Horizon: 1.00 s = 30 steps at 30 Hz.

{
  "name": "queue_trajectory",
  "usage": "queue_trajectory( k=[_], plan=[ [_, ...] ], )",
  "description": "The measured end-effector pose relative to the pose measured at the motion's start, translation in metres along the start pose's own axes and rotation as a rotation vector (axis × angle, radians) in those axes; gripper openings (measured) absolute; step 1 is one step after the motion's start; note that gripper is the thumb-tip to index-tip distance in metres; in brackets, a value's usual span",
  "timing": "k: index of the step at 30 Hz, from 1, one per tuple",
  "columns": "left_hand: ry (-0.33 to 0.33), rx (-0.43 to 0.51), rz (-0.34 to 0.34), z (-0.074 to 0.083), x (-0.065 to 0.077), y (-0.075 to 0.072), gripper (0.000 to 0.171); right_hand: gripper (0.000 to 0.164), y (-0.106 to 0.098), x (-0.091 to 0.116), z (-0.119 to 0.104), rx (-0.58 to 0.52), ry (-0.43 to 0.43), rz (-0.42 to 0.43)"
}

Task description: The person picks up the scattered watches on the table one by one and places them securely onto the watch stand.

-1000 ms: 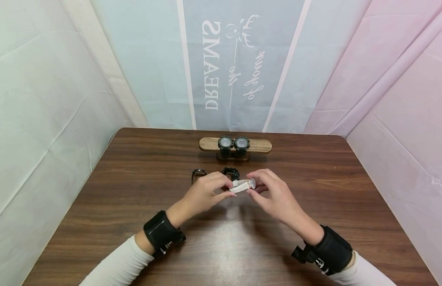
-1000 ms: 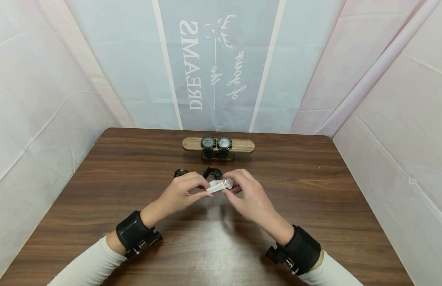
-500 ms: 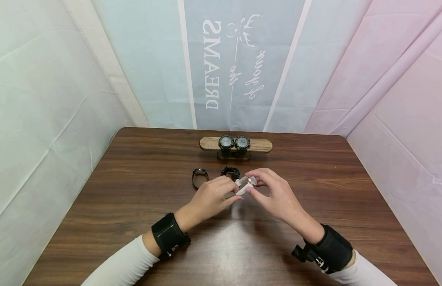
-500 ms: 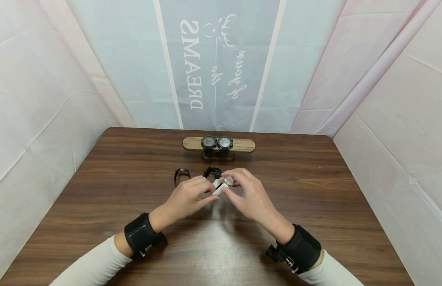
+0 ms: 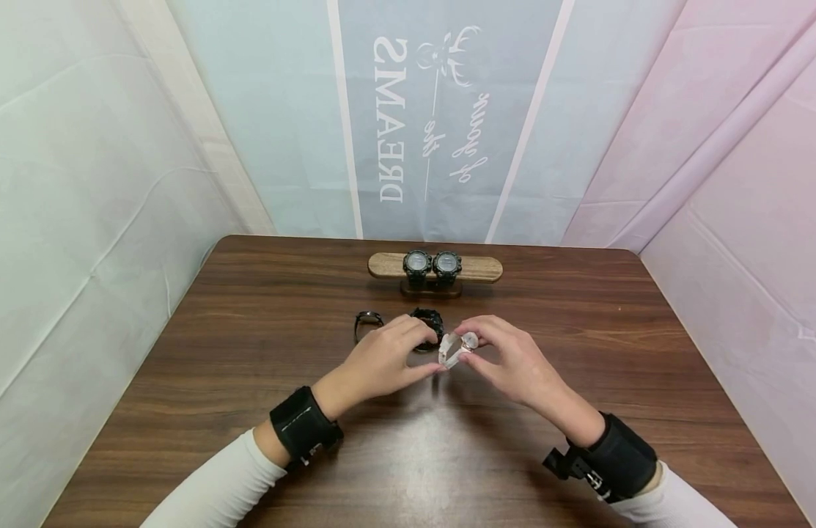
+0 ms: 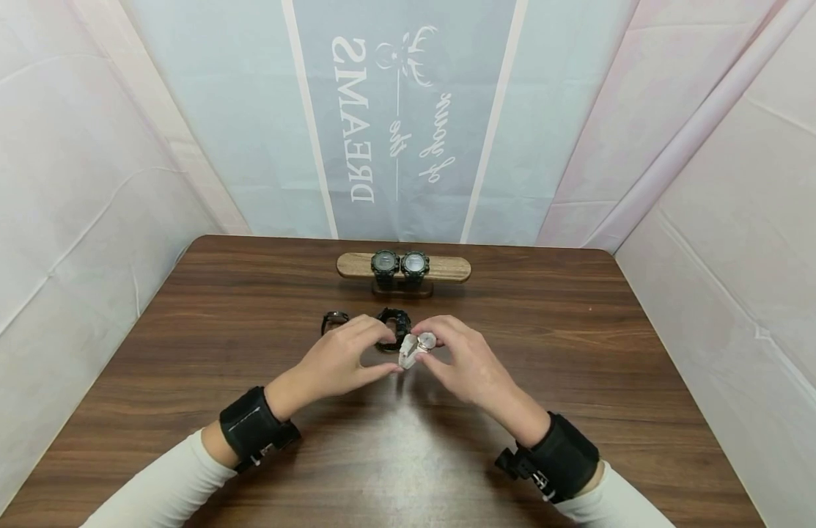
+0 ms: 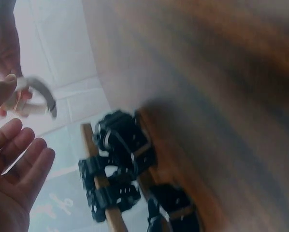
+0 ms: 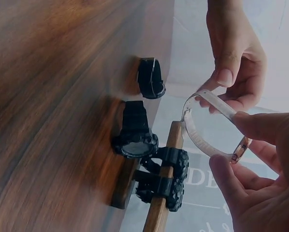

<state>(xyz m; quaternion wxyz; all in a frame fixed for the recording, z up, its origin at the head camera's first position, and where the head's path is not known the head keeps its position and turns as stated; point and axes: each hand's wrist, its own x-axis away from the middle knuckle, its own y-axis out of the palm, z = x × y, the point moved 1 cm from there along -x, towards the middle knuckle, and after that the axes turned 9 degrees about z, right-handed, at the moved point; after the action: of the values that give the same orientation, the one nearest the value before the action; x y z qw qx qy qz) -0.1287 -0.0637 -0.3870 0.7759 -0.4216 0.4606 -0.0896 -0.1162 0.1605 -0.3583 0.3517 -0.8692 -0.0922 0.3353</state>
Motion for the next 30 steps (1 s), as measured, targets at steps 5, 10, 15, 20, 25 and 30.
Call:
queue_trajectory(
  k=[5,10,15,20,25,30],
  plan=[
    [-0.030,-0.071,-0.021,-0.015,-0.005,-0.012,0.038,0.033,-0.003,-0.001,0.003,0.021,-0.022,-0.010],
    [-0.071,-0.121,-0.043,-0.033,-0.011,-0.024,0.043,0.033,-0.008,-0.002,0.006,0.055,-0.012,-0.010],
    [-0.103,-0.162,-0.046,-0.050,-0.015,-0.031,0.045,0.033,-0.014,-0.004,0.010,0.099,0.019,-0.013],
    [-0.143,-0.192,-0.075,-0.065,-0.018,-0.035,0.048,0.033,-0.019,-0.007,0.013,0.131,0.026,-0.021],
    [-0.186,-0.227,-0.125,-0.079,-0.024,-0.037,0.053,0.032,-0.023,-0.011,0.019,0.147,0.020,-0.023],
    [-0.234,-0.236,-0.163,-0.094,-0.031,-0.037,0.057,0.031,-0.026,-0.015,0.028,0.168,0.018,-0.023]
  ],
)
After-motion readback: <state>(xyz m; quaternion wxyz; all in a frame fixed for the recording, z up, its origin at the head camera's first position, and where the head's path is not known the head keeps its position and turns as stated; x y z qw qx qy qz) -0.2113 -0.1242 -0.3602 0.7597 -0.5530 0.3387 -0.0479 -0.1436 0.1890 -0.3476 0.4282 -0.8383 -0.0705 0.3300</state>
